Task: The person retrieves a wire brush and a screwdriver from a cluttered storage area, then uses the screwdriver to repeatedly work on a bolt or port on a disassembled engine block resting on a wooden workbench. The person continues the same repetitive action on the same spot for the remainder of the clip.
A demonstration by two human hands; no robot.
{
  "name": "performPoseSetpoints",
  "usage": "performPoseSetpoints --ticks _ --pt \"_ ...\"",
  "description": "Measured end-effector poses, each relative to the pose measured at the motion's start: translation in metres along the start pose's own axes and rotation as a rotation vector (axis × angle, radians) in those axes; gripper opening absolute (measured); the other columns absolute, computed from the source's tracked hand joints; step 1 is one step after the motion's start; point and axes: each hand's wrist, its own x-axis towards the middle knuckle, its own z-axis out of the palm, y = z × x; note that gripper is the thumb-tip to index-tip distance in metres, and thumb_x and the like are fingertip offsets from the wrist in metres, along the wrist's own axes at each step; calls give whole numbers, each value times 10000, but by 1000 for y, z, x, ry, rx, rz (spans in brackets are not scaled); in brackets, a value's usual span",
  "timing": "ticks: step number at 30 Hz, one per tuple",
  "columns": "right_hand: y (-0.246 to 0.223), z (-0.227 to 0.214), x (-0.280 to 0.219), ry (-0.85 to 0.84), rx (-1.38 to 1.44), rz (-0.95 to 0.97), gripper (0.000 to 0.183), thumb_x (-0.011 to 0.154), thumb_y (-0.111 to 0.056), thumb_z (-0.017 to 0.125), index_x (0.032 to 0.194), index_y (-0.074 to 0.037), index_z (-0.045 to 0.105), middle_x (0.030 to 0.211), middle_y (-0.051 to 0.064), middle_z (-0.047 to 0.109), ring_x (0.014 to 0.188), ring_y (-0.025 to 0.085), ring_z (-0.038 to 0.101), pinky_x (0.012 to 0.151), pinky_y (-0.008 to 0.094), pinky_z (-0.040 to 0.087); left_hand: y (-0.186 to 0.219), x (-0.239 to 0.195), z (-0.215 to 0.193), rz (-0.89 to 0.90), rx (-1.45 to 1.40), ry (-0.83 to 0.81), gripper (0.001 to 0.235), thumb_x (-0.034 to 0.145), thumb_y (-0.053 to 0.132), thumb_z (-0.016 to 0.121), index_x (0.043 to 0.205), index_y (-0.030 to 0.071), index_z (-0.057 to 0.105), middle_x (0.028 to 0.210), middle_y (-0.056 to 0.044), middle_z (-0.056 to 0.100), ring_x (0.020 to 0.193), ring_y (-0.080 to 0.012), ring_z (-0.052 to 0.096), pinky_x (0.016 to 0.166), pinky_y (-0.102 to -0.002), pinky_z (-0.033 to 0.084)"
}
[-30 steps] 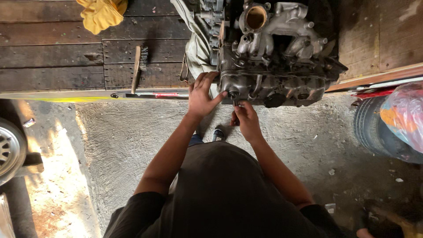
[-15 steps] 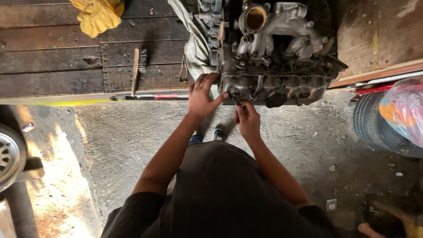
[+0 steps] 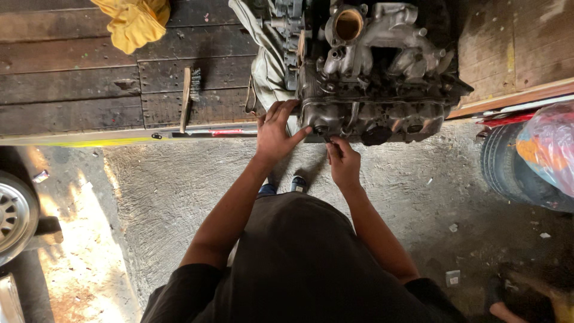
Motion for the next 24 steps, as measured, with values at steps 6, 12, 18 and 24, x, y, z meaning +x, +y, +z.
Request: performPoseSetpoints --ticks 6,12,18,24 --pt "9 4 -3 -26 155 82 153 1064 -99 584 1166 -3 645 680 6 589 543 68 514 496 260 411 -4 1 0 42 -15 29 834 872 667 696 1512 187 463 1531 -66 542 1486 -315 385 1185 -642 245" --pt "14 8 -3 -2 186 95 139 1054 -88 596 1147 7 636 686 7 597 556 76 529 507 262 421 -5 2 -2 50 -40 31 831 844 643 738 1496 192 487 1512 -54 554 1479 -297 405 1170 -627 261" --pt "17 16 -8 -1 342 128 153 1056 -88 576 1177 -3 614 731 6 614 581 76 550 526 260 446 -7 3 -1 72 -36 58 823 843 641 744 1481 184 498 1490 -51 582 1471 -307 414 1176 -599 290" --pt "10 17 -9 19 136 77 151 1061 -90 576 1169 2 629 700 23 611 558 80 533 509 267 424 -6 5 -2 60 -9 18 839 836 649 738 1482 175 489 1474 -79 580 1463 -337 408 1183 -591 271"
